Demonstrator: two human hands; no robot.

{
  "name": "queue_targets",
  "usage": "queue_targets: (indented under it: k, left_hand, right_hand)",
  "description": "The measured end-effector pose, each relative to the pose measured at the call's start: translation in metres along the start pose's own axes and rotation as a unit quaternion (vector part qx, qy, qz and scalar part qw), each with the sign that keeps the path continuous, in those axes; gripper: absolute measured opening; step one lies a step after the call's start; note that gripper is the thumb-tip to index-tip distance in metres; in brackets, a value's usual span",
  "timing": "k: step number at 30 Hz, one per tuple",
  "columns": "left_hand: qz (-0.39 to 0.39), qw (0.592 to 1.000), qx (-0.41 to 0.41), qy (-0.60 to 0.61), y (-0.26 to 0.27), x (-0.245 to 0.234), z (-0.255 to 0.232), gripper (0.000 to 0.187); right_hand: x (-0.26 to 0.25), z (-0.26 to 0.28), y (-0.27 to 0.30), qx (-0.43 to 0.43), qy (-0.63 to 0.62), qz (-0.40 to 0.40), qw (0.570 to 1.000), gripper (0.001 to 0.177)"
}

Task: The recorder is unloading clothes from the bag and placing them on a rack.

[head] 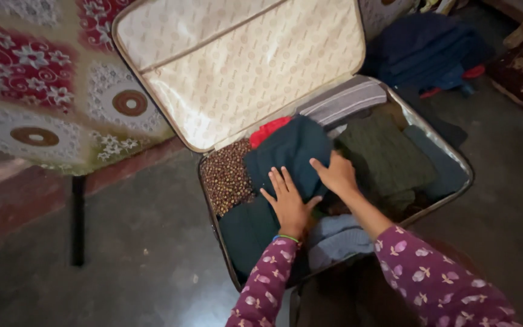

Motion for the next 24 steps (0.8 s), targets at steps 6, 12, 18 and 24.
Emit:
queue_targets:
  k: [6,12,18,24]
  left_hand:
    - [0.049,0.991,-0.027,0.123,0.000,-0.022,-0.031,0.124]
    - [-0.096,0.973,0.078,0.196,-0.023,-0.008,-0.006,0.087]
    - [-0.091,0.974,0.094,0.188,-0.016,-0.030,-0.027,0.067]
    - [-0.076,0.970,0.174,0.152,0.011,-0.066,-0.058,0.066]
  right_hand:
    - [0.006,0.003,-0.009,0.108,-0.362,-0.047,0.925,0.050]
    - [0.029,-0.004,0.002,0.041,-0.644,0.005,0.764,0.051]
    - [0.069,-0.032,0.047,0.274,-0.788,-0.047,0.549,0.062]
    - [0.109,-0.041,0.046,0.228,-0.840,-0.070,0.488,0.073]
Point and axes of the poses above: each hand's wrist, its own y-axis away from the middle knuckle, its own x-axis out of the palm, z = x × y, the point moved 9 cm from there along -y, towards the middle knuckle, and after that the axes turned 14 degrees about -x, right-handed, at the moved point
